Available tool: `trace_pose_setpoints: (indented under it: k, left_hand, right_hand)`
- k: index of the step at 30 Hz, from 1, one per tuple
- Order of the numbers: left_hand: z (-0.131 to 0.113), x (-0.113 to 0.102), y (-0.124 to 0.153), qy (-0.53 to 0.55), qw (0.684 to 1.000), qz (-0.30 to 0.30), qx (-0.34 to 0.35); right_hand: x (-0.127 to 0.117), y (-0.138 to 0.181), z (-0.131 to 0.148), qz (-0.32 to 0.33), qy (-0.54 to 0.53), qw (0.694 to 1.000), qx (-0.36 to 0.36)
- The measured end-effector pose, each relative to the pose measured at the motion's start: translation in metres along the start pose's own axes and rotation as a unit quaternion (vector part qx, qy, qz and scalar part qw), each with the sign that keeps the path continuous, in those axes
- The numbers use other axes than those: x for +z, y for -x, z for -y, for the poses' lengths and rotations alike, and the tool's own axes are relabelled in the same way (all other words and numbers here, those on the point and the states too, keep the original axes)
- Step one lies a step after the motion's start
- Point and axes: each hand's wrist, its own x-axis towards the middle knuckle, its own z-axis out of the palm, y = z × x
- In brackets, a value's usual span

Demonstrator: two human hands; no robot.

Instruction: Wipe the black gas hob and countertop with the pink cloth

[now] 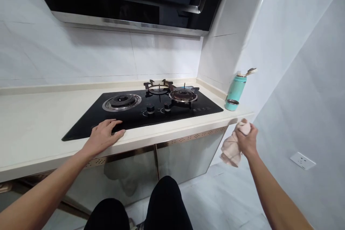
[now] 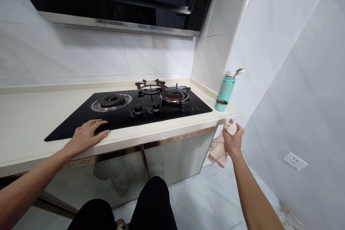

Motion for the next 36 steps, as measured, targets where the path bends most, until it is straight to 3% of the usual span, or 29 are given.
trace_pose_setpoints:
  k: [2, 5, 9, 13, 18, 24, 27, 29, 31, 36]
  left_hand:
    - [-0.001, 0.000, -0.001, -0.003, 1.000, 0.000, -0.002]
    - [-0.002, 0.000, -0.001, -0.005, 1.000, 0.001, -0.005]
    - [-0.010, -0.002, 0.002, -0.008, 1.000, -0.001, -0.016]
    - [-0.020, -0.005, 0.005, -0.016, 1.000, 0.011, -0.024]
    - [-0.025, -0.005, 0.007, -0.015, 1.000, 0.010, -0.023]
    - [-0.023, -0.004, 0.012, -0.020, 1.000, 0.000, -0.002]
    - [-0.021, -0.003, 0.014, -0.024, 1.000, -0.008, -0.001]
    - [-0.020, -0.002, 0.015, -0.024, 1.000, -0.012, 0.000]
    - [-0.019, -0.001, 0.016, -0.022, 1.000, -0.014, 0.000]
    - [-0.023, 0.000, 0.017, -0.022, 0.999, -0.026, 0.001]
  right_hand:
    - [0.006, 0.000, -0.012, -0.085, -0.068, 0.991, 0.083]
    - [0.029, -0.008, -0.020, -0.162, -0.159, 0.959, 0.168]
    - [0.071, -0.012, -0.013, -0.217, -0.220, 0.921, 0.236]
    - [0.105, 0.015, 0.009, -0.245, -0.225, 0.903, 0.274]
    - [0.156, 0.109, 0.057, -0.208, -0.210, 0.913, 0.281]
    - [0.234, 0.279, 0.129, -0.027, -0.190, 0.925, 0.328]
    - [0.246, 0.325, 0.147, 0.051, -0.188, 0.924, 0.328]
    - [0.241, 0.324, 0.145, 0.082, -0.196, 0.923, 0.320]
    - [0.227, 0.300, 0.133, 0.085, -0.205, 0.923, 0.313]
    - [0.173, 0.178, 0.082, -0.054, -0.223, 0.926, 0.301]
